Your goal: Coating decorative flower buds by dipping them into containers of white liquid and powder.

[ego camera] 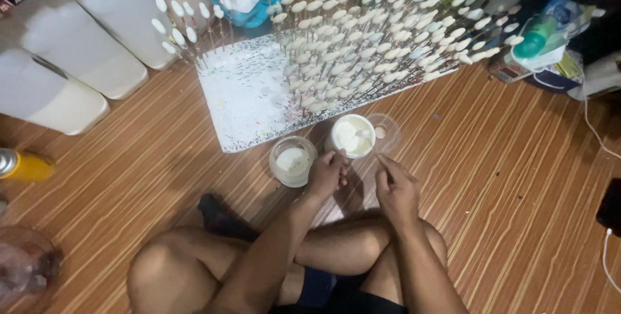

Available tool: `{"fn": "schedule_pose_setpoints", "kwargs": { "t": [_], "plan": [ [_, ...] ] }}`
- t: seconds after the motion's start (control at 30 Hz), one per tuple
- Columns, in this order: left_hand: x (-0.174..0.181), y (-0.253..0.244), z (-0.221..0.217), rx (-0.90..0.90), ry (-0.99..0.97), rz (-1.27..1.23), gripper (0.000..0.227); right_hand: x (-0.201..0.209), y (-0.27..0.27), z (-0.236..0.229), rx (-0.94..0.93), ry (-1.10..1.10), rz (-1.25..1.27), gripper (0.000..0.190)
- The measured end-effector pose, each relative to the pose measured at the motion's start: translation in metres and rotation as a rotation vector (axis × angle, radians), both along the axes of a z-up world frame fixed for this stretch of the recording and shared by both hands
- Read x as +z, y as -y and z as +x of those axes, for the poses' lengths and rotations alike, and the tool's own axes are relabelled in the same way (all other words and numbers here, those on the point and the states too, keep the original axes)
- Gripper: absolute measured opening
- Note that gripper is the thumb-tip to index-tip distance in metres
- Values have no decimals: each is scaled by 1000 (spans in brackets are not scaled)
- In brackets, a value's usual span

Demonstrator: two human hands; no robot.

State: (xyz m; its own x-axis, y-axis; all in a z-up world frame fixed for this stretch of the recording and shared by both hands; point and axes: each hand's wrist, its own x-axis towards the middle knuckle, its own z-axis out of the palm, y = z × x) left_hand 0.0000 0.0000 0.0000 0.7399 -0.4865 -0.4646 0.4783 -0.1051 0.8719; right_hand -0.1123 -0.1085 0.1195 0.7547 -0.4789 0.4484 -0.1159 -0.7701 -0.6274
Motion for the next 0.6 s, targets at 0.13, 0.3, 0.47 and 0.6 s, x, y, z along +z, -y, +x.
{"fn": "schedule_pose_setpoints", "kwargs": {
  "t": [0.13, 0.3, 0.47, 0.6],
  "plan": [
    [6, 2, -1, 32, -21, -15, 39, -17, 13, -1, -39, 145, -9, 42],
    [-2, 3, -6, 66, -51, -56, 36, -3, 3, 1, -2, -9, 11, 36],
    [-3, 6, 0, 55, -11, -42, 37, -5, 6, 4, -5, 42, -81, 29],
    [1, 1, -1, 35, 10, -14, 36, 2, 1, 3, 2, -57, -29, 34]
  ]
}}
